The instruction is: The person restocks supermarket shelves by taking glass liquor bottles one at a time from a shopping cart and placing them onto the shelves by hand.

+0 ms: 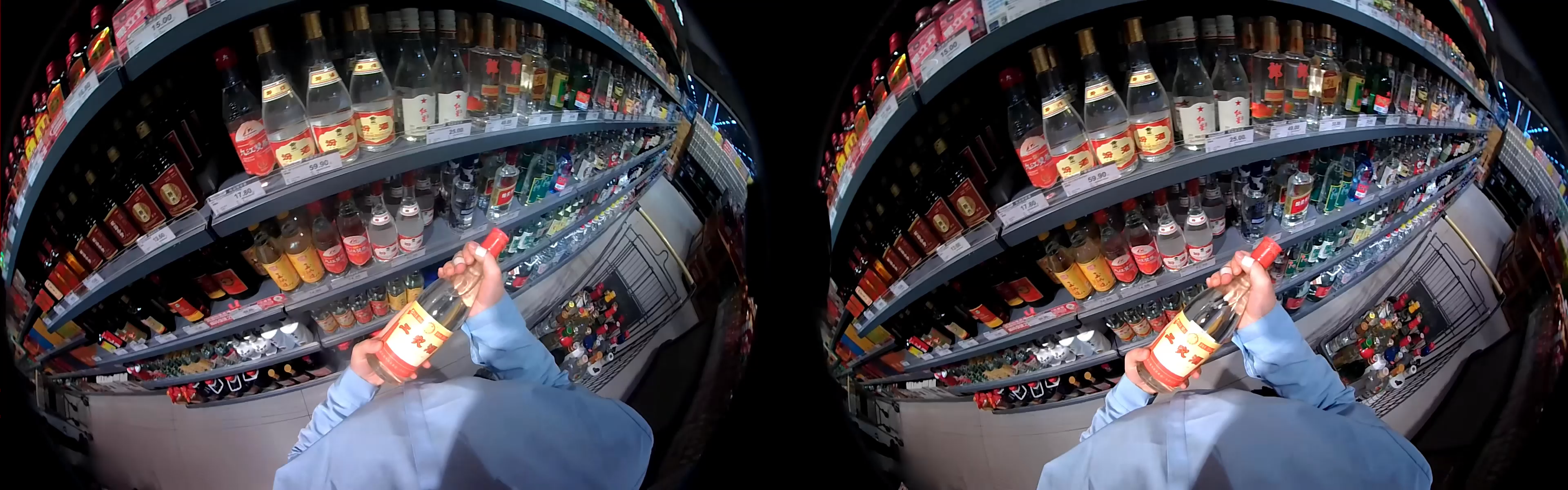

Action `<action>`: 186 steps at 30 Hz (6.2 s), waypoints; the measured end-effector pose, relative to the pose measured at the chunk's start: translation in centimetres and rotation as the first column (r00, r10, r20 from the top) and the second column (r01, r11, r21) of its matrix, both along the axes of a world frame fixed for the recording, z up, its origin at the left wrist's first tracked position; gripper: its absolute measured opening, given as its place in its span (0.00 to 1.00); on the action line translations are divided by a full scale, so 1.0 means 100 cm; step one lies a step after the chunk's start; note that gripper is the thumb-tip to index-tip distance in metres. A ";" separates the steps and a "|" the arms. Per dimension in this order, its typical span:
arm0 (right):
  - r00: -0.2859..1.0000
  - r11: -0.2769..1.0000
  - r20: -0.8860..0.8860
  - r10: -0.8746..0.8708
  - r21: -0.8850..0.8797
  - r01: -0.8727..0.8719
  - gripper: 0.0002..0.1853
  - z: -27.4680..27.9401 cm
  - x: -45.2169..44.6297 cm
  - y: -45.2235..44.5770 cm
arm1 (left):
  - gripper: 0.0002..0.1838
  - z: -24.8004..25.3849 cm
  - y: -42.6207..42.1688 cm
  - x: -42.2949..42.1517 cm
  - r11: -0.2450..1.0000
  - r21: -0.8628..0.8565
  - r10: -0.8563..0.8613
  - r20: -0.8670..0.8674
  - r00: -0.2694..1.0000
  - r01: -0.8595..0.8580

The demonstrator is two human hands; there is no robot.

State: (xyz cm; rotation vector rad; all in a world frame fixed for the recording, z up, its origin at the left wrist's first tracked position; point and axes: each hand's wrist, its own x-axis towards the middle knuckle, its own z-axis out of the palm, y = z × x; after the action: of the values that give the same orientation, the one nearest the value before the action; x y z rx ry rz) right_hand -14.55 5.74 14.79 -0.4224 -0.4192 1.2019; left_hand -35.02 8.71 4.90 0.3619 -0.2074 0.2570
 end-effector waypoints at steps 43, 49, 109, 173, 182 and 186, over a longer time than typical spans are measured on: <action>0.706 0.711 0.086 -0.703 0.051 0.702 0.08 -0.055 0.301 -0.253 | 0.40 -0.048 -0.139 0.363 0.939 -0.192 -0.345 -0.510 0.788 0.286; 0.549 0.619 0.315 -0.774 0.202 0.759 0.03 -0.060 0.307 -0.282 | 0.42 -0.030 -0.173 0.395 0.987 -0.109 -0.163 -0.630 0.759 0.121; 0.409 0.186 0.911 0.044 -0.410 0.893 0.09 -0.409 0.339 -0.408 | 0.21 -0.224 -0.163 0.417 0.944 0.168 0.069 -0.942 0.328 0.284; 0.023 -0.373 0.520 -0.854 -0.643 0.669 0.22 -0.513 0.392 -0.395 | 0.64 -0.285 -0.111 0.572 0.103 0.430 0.635 -0.722 0.274 0.897; -0.184 -0.363 0.318 -0.930 -0.724 0.587 0.14 -0.519 0.489 -0.394 | 0.64 -0.327 -0.117 0.662 0.195 0.530 0.730 -0.641 0.238 0.825; 0.426 -0.554 0.795 -0.433 -0.607 0.570 0.13 -0.489 0.516 -0.398 | 0.65 -0.314 -0.118 0.705 0.168 0.488 0.725 -0.650 0.228 0.857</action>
State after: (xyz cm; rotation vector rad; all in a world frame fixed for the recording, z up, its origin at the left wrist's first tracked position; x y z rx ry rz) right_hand 37.06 -34.06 -34.16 -1.8534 0.8773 -0.0712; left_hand 35.44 -3.13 -26.50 1.9616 1.1609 -0.4813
